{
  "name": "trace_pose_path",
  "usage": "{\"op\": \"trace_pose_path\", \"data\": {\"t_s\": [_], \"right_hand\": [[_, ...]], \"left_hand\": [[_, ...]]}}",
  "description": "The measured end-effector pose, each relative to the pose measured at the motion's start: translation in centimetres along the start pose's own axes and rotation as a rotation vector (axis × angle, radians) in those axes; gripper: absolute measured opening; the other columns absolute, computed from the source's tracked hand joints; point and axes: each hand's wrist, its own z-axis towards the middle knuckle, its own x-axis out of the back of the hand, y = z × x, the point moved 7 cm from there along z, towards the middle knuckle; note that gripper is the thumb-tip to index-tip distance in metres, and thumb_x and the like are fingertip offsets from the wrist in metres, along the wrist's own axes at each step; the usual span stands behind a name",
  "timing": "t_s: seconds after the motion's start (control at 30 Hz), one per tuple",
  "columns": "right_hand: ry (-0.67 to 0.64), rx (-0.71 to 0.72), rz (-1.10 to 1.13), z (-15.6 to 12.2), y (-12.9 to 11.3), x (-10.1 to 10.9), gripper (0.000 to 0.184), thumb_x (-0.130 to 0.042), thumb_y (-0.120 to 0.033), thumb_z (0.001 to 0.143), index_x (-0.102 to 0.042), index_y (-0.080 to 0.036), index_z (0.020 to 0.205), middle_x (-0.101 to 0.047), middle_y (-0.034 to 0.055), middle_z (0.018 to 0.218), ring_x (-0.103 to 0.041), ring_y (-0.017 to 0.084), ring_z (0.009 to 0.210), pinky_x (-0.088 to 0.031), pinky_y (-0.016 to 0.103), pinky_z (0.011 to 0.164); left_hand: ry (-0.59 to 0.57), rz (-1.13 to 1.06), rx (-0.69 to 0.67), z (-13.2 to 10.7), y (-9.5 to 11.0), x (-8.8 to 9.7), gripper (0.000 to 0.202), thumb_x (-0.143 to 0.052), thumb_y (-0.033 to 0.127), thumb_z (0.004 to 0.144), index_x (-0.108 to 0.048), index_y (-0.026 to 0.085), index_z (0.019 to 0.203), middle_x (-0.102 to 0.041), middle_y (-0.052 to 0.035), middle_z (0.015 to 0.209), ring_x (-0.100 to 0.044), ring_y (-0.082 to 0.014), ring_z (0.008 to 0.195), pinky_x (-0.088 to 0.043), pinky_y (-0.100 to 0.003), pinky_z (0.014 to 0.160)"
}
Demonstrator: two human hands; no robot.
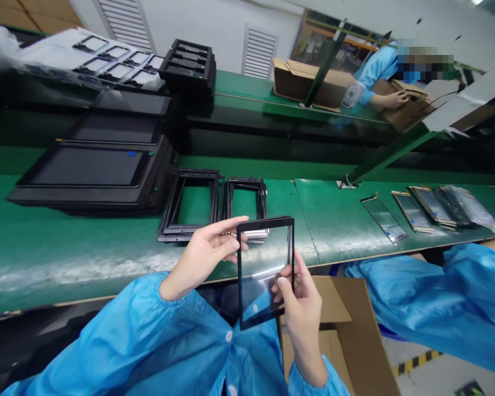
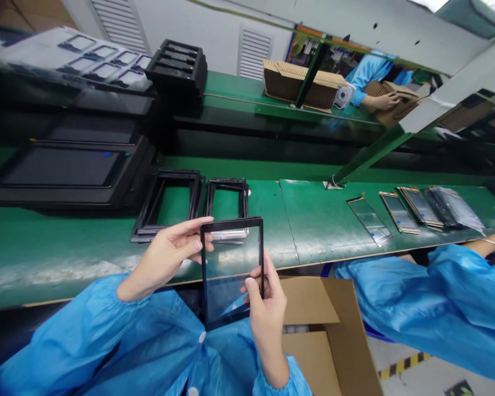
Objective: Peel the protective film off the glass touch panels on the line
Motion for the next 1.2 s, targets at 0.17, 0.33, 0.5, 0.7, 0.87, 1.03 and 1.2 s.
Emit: {"op": "trace_pose_path", "data": {"t_s": [0.17,0.33,0.5,0.7,0.87,1.03,1.2], "right_hand": [[-0.007,-0.003,-0.043,-0.3,0.7,0.3,0.068,-0.078,-0.040,0.093,-0.056,-0.027,0.156,-0.066,0.0010,0.096,-0.067,0.013,0.064,-0.055,0.024,0.051],[0.097,0.335,-0.380,-0.3,-2.1,0.8,0.055,-0.074,-0.037,0.095,-0.065,-0.026,0.148,-0.066,0.0118,0.127,-0.068,0.028,0.114,-0.060,0.045,0.095],[0.018,0.360,-0.205,2.5,-5.8,0.4,0.052,-0.066,-0.036,0.100,-0.060,-0.027,0.151,-0.065,0.0140,0.148,-0.068,0.030,0.129,-0.055,0.050,0.108],[-0.114,0.132,-0.106,4.2,-6.3,-0.4,0.027,-0.077,-0.040,0.090,-0.083,-0.019,0.107,-0.078,0.0036,0.062,-0.077,0.023,0.062,-0.064,0.036,0.071],[-0.070,0.119,-0.090,3.2,-6.3,-0.3,0.026,-0.080,-0.044,0.088,-0.083,-0.020,0.098,-0.080,0.0050,0.064,-0.079,0.025,0.060,-0.066,0.036,0.066],[-0.129,0.131,-0.069,2.7,-6.5,-1.9,0.023,-0.081,-0.042,0.088,-0.083,-0.021,0.096,-0.082,0.0044,0.070,-0.079,0.022,0.057,-0.067,0.033,0.064],[-0.374,0.039,0.064,2.5,-5.6,-4.7,0.032,-0.087,-0.046,0.082,-0.081,-0.021,0.099,-0.084,0.0026,0.078,-0.081,0.022,0.066,-0.067,0.032,0.067]], "left_hand": [[-0.003,0.008,0.002,0.0,0.1,-0.2,0.056,-0.087,0.035,0.087,-0.074,0.023,0.140,-0.084,-0.0115,0.106,-0.081,-0.0268,0.098,-0.065,-0.022,0.065],[0.027,0.118,0.001,-0.2,0.6,-0.3,0.057,-0.086,0.038,0.086,-0.075,0.018,0.138,-0.085,-0.0134,0.100,-0.082,-0.0307,0.097,-0.066,-0.026,0.064],[-0.025,0.283,-0.012,-1.4,1.5,-0.6,0.047,-0.084,0.035,0.087,-0.080,0.016,0.130,-0.086,-0.0112,0.091,-0.083,-0.0289,0.089,-0.066,-0.026,0.067],[-0.045,0.322,0.005,-2.7,1.7,-0.3,0.046,-0.084,0.039,0.087,-0.081,0.019,0.128,-0.086,-0.0112,0.090,-0.084,-0.0282,0.086,-0.066,-0.026,0.067],[0.000,0.346,0.007,-2.6,1.0,1.0,0.048,-0.086,0.046,0.084,-0.083,0.019,0.124,-0.086,-0.0123,0.085,-0.083,-0.0299,0.080,-0.067,-0.030,0.066],[-0.104,0.613,-0.191,-2.4,3.3,-0.9,0.041,-0.081,0.037,0.088,-0.082,0.030,0.128,-0.080,-0.0098,0.130,-0.077,-0.0343,0.116,-0.066,-0.034,0.087],[-0.407,0.907,-0.228,-2.7,3.8,-4.2,0.063,-0.075,0.027,0.093,-0.062,0.038,0.153,-0.086,-0.0014,0.100,-0.081,-0.0248,0.079,-0.062,-0.027,0.070]]}}
